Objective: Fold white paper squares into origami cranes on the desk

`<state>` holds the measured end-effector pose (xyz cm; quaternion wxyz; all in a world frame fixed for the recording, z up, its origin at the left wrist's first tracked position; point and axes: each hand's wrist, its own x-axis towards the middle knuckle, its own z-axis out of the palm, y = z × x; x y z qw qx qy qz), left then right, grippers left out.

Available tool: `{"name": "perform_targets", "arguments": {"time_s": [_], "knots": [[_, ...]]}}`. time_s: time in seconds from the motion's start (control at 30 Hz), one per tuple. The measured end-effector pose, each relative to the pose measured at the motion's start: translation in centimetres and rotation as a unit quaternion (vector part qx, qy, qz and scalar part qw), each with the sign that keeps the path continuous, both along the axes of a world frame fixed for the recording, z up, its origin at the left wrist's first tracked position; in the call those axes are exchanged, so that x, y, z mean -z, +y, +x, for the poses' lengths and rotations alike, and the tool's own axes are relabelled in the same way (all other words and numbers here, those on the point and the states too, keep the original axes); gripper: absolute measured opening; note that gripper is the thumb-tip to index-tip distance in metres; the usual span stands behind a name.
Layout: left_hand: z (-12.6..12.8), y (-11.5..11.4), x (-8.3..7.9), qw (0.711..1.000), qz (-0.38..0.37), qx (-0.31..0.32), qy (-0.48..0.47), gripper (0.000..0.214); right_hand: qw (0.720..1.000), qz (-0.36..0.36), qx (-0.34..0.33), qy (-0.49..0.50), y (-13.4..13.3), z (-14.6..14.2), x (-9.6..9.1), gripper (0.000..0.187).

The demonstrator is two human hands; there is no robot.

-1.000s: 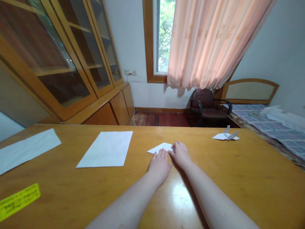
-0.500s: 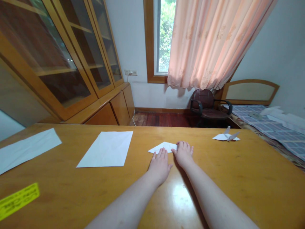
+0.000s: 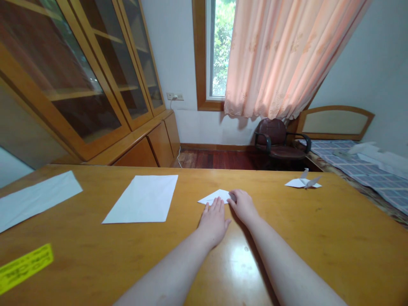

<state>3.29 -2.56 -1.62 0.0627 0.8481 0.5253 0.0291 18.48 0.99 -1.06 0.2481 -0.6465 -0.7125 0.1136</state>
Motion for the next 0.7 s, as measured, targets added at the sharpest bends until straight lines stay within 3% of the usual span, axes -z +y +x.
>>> {"name": "perform_targets", "arguments": {"time_s": [0.23,0.37,0.7], "knots": [[0.2,-0.3,-0.1,0.999,0.006,-0.026,0.023,0.065,1.0,-0.011,0.002,-0.025,0.0,0.1,0.1,0.031],[0.4,-0.5,-0.5,0.998,0.002,-0.041,0.038,0.066,0.999,-0.024,0.006,-0.026,0.0,0.0,-0.1,0.027],[1.2,-1.6,-2.0,0.984,0.001,-0.15,0.099,0.074,0.998,-0.053,0.016,-0.011,0.0,-0.1,-0.6,0.022]]}}
